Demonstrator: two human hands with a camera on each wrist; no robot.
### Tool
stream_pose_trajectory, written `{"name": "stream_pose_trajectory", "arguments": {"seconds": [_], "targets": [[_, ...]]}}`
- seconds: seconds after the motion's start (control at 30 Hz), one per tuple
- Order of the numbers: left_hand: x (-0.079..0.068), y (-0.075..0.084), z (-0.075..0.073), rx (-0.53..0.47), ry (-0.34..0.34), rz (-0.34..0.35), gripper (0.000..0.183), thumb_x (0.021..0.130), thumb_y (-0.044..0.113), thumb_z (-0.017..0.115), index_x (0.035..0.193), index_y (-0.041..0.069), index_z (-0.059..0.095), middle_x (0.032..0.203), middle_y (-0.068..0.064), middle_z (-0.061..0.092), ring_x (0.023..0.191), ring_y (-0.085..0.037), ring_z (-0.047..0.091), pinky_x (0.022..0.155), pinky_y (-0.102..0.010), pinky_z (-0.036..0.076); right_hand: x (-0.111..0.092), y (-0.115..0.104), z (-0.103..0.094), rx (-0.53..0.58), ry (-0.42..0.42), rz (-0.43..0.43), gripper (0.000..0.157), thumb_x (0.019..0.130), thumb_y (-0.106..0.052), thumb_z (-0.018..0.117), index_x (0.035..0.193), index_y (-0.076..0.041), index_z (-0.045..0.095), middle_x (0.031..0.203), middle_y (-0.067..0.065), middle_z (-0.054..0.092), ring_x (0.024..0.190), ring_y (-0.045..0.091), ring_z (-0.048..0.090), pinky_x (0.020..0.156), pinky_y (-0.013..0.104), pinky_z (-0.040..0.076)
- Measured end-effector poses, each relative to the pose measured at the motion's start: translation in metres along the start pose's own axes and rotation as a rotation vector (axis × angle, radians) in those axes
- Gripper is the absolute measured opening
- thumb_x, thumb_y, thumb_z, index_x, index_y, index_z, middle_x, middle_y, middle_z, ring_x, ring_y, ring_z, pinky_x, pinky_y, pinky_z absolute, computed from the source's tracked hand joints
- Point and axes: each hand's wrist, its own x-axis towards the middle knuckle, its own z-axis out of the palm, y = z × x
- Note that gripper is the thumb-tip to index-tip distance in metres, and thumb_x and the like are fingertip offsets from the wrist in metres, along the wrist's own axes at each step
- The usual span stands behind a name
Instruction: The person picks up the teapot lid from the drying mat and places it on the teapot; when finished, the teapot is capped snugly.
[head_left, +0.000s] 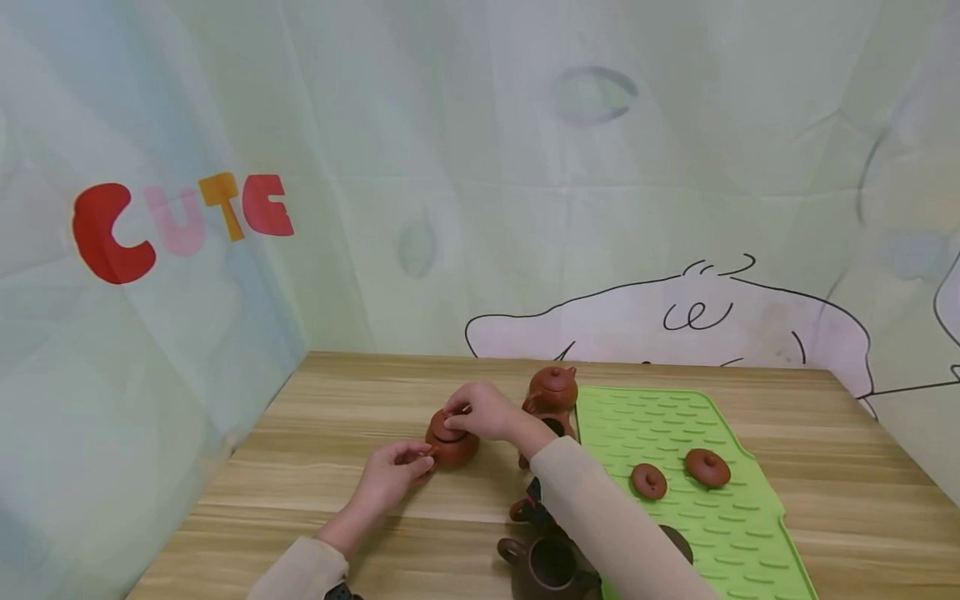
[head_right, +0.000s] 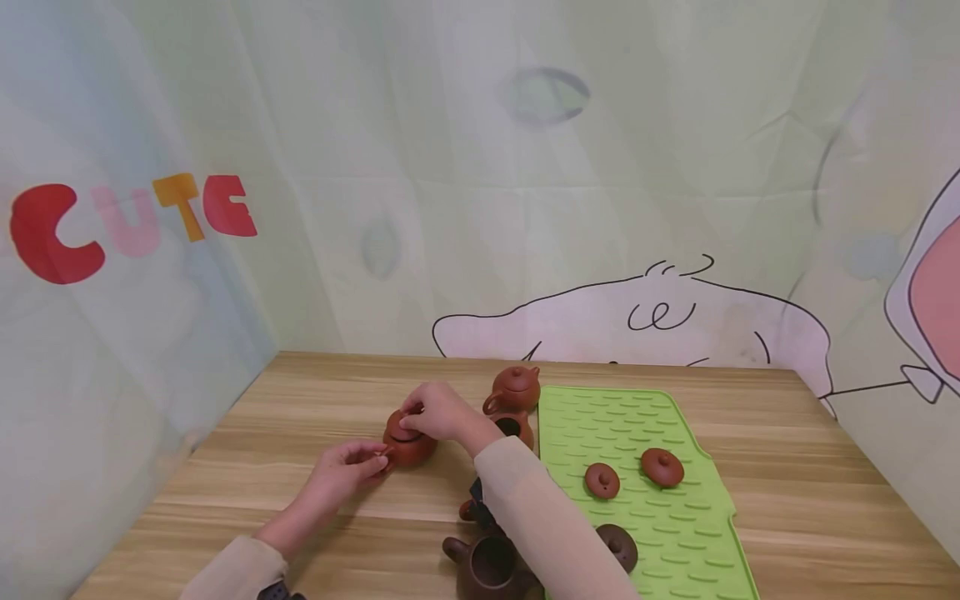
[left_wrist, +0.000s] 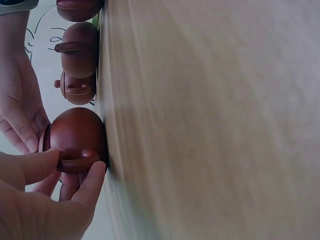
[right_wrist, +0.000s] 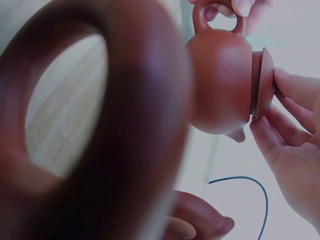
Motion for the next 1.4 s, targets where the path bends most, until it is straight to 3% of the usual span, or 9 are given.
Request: {"name": "stream_pose_trajectory", "arguments": {"seconds": [0.8, 1.0, 1.23, 1.4], "targets": [[-0.001, 0.003, 0.0, -0.023, -0.004, -0.01, 0.017, 0.086, -0.009, 0.062, 0.103, -0.015, 0.063, 0.089, -0.013, 0.065, 0.078, -0.017, 0.064, 0.07, -0.029, 0.057, -0.002, -0.001, 0.003, -0.055, 0.009, -0.02, 0.01, 0.087, -0.008, 0.07, 0.094, -0.002, 0.073, 0.095, 0.009, 0.07, 0.093, 0.02, 0.061, 0.083, 0.031, 0.05], [-0.003, 0.004, 0.0, 0.002, -0.007, -0.024, 0.017, 0.087, -0.008, 0.061, 0.103, -0.014, 0.063, 0.09, -0.014, 0.065, 0.079, -0.017, 0.063, 0.07, -0.029, 0.057, -0.002, -0.003, 0.001, -0.028, -0.01, 0.009, 0.016, 0.088, -0.01, 0.069, 0.1, -0.001, 0.072, 0.102, 0.011, 0.069, 0.098, 0.022, 0.061, 0.088, 0.035, 0.05], [-0.002, 0.007, 0.0, 0.048, -0.002, -0.041, 0.022, 0.087, -0.001, 0.065, 0.107, -0.011, 0.064, 0.095, -0.014, 0.066, 0.083, -0.017, 0.062, 0.075, -0.031, 0.054, -0.012, -0.003, -0.019, 0.034, -0.008, 0.091, 0.029, 0.092, -0.019, 0.065, 0.115, -0.002, 0.067, 0.116, 0.011, 0.066, 0.11, 0.027, 0.059, 0.095, 0.04, 0.048], [0.0, 0.013, 0.002, 0.098, 0.061, -0.02, 0.03, 0.088, 0.011, 0.067, 0.113, -0.006, 0.064, 0.102, -0.015, 0.066, 0.095, -0.023, 0.06, 0.079, -0.028, 0.047, -0.028, -0.001, -0.044, 0.077, 0.017, 0.147, 0.031, 0.093, -0.024, 0.065, 0.119, -0.008, 0.066, 0.121, 0.008, 0.065, 0.113, 0.024, 0.058, 0.093, 0.039, 0.05]]}}
